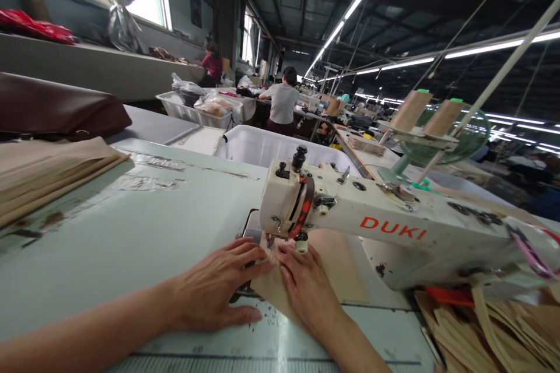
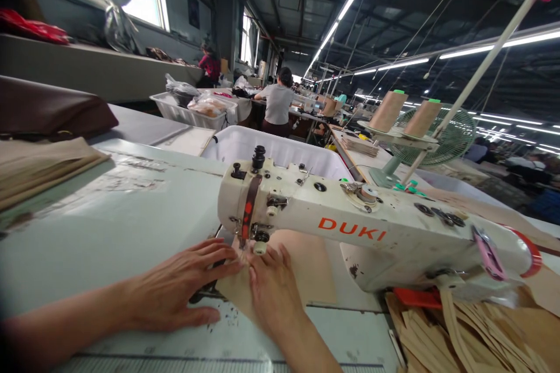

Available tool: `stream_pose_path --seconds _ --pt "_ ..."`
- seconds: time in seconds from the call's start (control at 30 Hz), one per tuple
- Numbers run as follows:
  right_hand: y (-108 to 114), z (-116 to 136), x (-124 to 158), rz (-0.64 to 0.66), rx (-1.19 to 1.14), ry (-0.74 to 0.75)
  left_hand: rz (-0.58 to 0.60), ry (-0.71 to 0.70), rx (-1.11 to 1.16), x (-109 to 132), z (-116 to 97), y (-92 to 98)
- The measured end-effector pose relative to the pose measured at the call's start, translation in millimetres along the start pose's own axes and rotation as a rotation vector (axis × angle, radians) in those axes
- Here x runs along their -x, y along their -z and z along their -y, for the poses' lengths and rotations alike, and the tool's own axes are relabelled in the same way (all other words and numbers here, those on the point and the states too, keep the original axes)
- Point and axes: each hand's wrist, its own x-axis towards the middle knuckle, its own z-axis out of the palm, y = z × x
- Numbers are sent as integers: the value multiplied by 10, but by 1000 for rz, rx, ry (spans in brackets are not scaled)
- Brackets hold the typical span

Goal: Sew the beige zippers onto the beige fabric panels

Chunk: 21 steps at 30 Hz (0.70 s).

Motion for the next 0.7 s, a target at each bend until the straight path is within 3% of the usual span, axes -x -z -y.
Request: stream_pose_path --seconds 0.3,0.53,0.7 --pt "-161 -182 -30 -48 17 21 -56 11 -64 -51 135 -68" --pt "-196 -172 0 -181 27 18 -44 32 -47 -40 157 -106" --pt "-226 -169 -3 -186 59 28 -41 57 -51 -68 145 -108"
